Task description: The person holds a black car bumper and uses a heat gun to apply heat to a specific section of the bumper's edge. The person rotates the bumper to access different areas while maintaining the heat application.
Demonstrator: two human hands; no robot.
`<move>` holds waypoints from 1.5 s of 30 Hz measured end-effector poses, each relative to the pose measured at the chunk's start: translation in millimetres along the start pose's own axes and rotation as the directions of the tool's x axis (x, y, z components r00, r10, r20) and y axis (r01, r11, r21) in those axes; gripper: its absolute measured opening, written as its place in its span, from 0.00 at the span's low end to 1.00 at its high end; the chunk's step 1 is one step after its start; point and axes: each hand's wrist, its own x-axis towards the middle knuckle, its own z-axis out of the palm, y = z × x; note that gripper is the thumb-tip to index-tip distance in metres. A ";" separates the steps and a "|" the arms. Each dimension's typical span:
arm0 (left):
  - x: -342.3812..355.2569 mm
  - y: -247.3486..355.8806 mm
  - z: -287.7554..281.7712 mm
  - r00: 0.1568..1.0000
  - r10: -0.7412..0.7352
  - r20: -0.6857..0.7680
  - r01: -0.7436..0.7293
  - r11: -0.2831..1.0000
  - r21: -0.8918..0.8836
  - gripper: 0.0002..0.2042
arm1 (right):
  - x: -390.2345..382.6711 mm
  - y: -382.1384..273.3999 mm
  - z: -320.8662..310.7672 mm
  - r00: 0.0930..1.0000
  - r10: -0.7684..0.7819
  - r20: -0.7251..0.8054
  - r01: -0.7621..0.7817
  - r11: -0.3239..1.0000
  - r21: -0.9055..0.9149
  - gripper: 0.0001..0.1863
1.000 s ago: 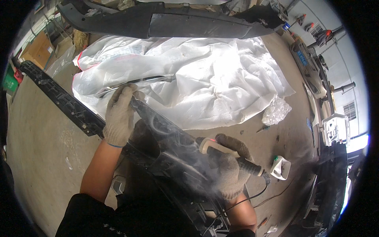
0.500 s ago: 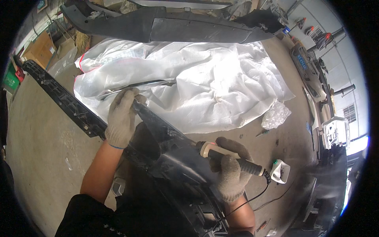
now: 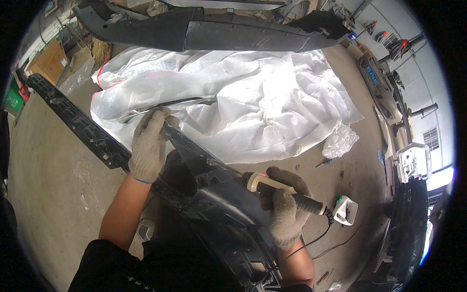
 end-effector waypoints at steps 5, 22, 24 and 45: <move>-0.6 0.3 0.8 1.000 -0.001 -0.008 0.001 1.000 0.010 0.12 | 0.1 1.9 -2.5 1.000 0.000 0.010 0.000 1.000 -0.001 0.27; 0.8 -1.6 -0.8 1.000 0.012 0.005 -0.012 1.000 -0.007 0.12 | 0.2 5.0 0.3 1.000 0.007 0.005 -0.007 1.000 -0.019 0.29; 0.4 -1.7 -0.2 1.000 0.009 0.006 -0.009 1.000 -0.012 0.12 | -0.2 9.3 -0.9 1.000 -0.017 0.016 0.017 1.000 0.013 0.30; 1.1 -0.1 -2.1 0.999 -0.031 0.024 0.031 1.000 0.002 0.12 | 2.5 12.3 -3.6 0.999 -0.009 0.036 0.008 0.999 0.032 0.30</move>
